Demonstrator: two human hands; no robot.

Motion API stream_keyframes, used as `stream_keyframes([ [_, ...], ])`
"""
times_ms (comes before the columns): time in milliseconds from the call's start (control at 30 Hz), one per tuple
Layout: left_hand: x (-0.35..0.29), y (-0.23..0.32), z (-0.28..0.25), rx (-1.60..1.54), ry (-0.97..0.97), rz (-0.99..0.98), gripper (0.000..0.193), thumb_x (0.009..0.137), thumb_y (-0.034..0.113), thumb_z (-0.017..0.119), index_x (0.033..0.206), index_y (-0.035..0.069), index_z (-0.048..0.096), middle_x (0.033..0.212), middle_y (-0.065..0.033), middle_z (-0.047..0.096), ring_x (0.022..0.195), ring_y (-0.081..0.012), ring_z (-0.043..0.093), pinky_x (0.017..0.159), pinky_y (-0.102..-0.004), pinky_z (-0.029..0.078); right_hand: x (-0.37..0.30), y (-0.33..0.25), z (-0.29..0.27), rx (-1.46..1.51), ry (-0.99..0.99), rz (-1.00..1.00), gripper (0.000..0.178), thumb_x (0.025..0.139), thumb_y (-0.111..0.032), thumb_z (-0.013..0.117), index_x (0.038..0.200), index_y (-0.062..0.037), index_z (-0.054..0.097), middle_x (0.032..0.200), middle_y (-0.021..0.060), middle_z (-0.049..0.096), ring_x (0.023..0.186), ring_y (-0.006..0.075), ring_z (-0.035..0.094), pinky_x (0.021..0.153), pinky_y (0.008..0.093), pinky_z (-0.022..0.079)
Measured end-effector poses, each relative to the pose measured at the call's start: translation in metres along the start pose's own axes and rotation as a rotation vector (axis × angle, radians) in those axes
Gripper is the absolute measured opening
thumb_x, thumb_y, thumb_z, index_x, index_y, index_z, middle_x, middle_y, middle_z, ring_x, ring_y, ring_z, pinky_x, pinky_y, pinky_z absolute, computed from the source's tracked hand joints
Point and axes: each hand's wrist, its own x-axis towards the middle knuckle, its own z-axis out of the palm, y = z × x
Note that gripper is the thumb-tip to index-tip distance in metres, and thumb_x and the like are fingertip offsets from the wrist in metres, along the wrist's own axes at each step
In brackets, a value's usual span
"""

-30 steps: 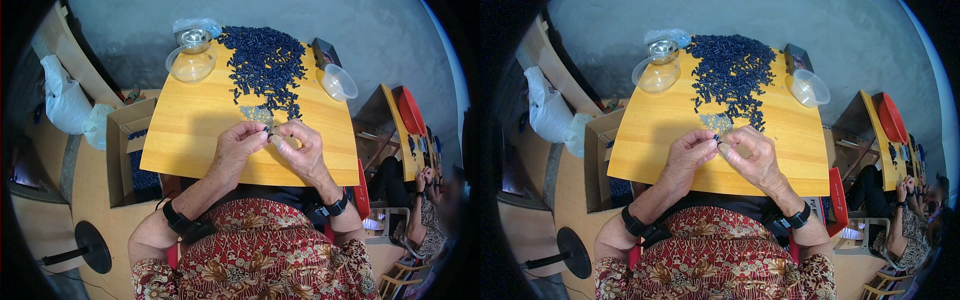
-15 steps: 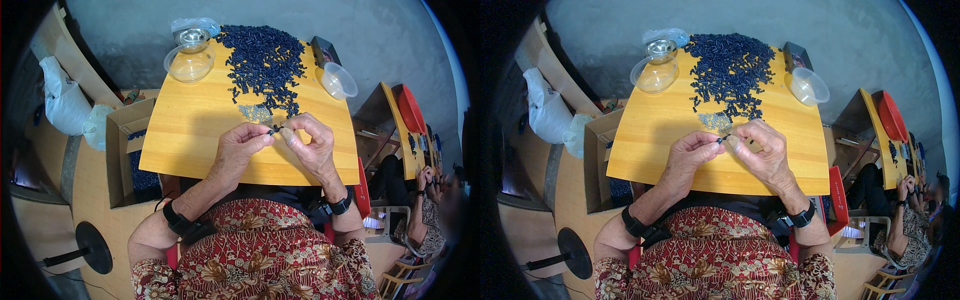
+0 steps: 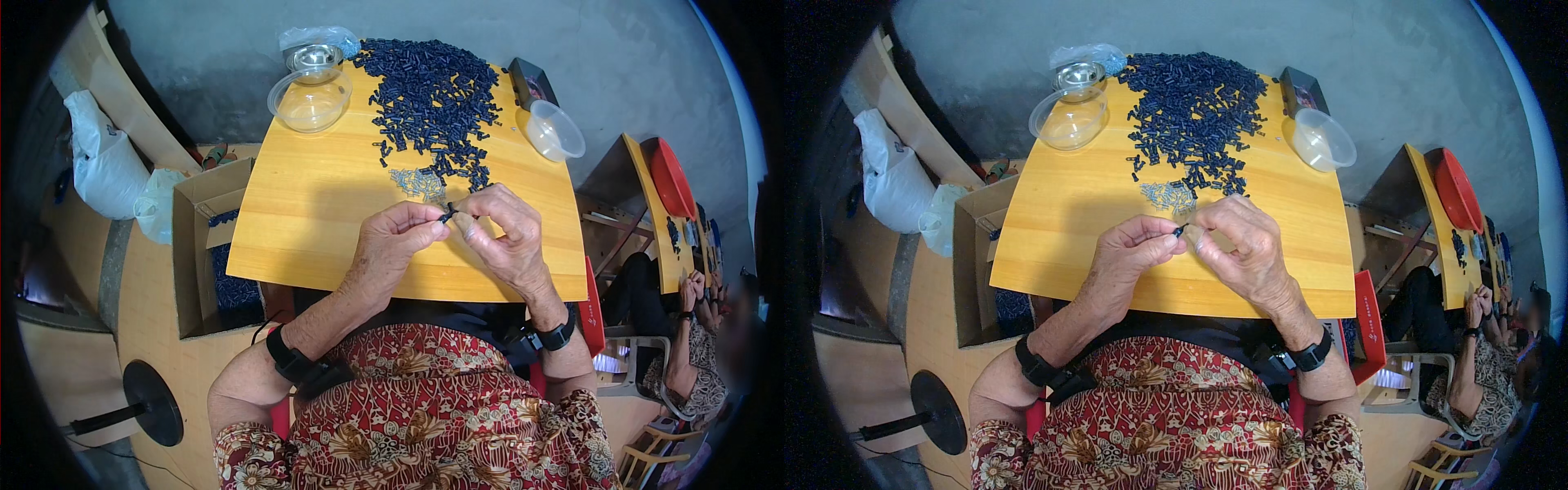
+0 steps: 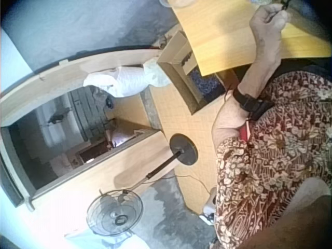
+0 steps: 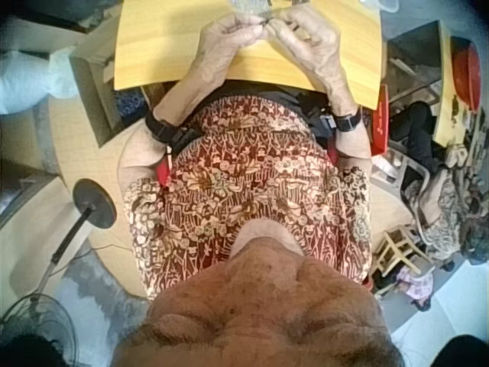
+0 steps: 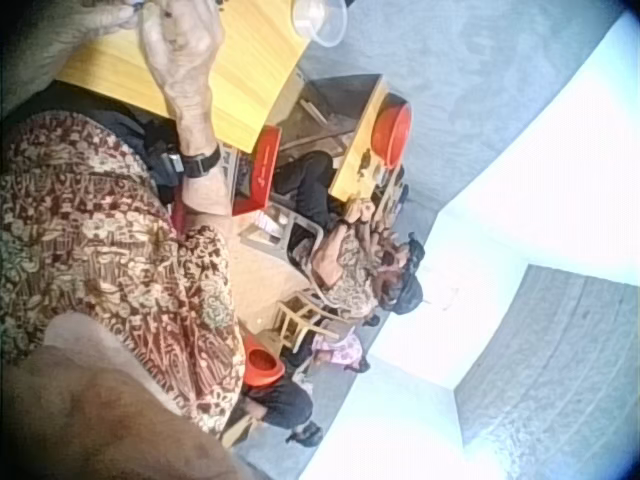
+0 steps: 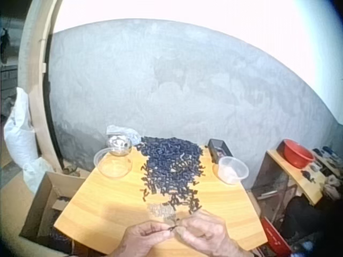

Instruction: Assembling small plastic components on a wooden table.

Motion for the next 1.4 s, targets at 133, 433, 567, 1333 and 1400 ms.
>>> stream_keyframes([
  [133, 0.0, -0.001, 0.0, 0.04, -0.018, -0.002, 0.019, 0.087, 0.009, 0.063, 0.104, 0.001, 0.061, 0.097, -0.0072, 0.066, 0.093, -0.013, 0.063, 0.085, -0.0255, 0.048, 0.001, 0.0, 0.0, -0.008, -0.007, -0.027, 0.011, 0.073, -0.003, 0.069, 0.082, -0.0002, 0.063, 0.079, 0.0116, 0.064, 0.071, 0.0257, 0.061, 0.064, 0.0339, 0.048],
  [433, 0.001, -0.002, 0.0, 0.025, -0.036, 0.013, 0.017, 0.087, 0.008, 0.062, 0.103, 0.0, 0.061, 0.097, -0.0066, 0.065, 0.092, -0.0122, 0.062, 0.084, -0.0246, 0.048, -0.004, 0.001, 0.01, 0.043, 0.06, -0.033, 0.01, 0.073, -0.003, 0.07, 0.08, -0.0005, 0.063, 0.076, 0.0109, 0.064, 0.068, 0.0255, 0.061, 0.062, 0.0337, 0.047],
  [567, 0.001, -0.005, -0.002, -0.018, -0.012, 0.022, 0.015, 0.085, 0.005, 0.063, 0.099, -0.002, 0.063, 0.093, -0.0061, 0.065, 0.089, -0.0118, 0.061, 0.083, -0.0246, 0.048, -0.009, 0.001, 0.019, 0.061, 0.063, -0.016, 0.01, 0.073, -0.002, 0.069, 0.08, -0.0006, 0.063, 0.075, 0.0109, 0.064, 0.068, 0.0257, 0.061, 0.061, 0.034, 0.047],
  [1333, 0.0, 0.004, -0.001, -0.155, 0.0, -0.186, 0.01, 0.091, 0.018, 0.06, 0.099, 0.013, 0.062, 0.099, 0.0026, 0.063, 0.091, -0.0043, 0.056, 0.082, -0.0209, 0.045, -0.001, 0.001, 0.016, -0.224, 0.006, -0.176, 0.036, 0.068, -0.01, 0.075, 0.101, -0.0044, 0.062, 0.086, 0.0079, 0.062, 0.078, 0.0249, 0.058, 0.07, 0.036, 0.045],
  [1400, 0.0, 0.005, -0.001, -0.164, -0.013, -0.2, 0.013, 0.092, 0.022, 0.06, 0.1, 0.013, 0.062, 0.099, 0.0034, 0.063, 0.091, -0.0037, 0.055, 0.083, -0.0214, 0.045, -0.001, 0.001, 0.015, -0.236, 0.007, -0.175, 0.034, 0.067, -0.01, 0.076, 0.099, -0.0044, 0.063, 0.085, 0.0075, 0.062, 0.077, 0.0246, 0.058, 0.07, 0.0359, 0.045],
])
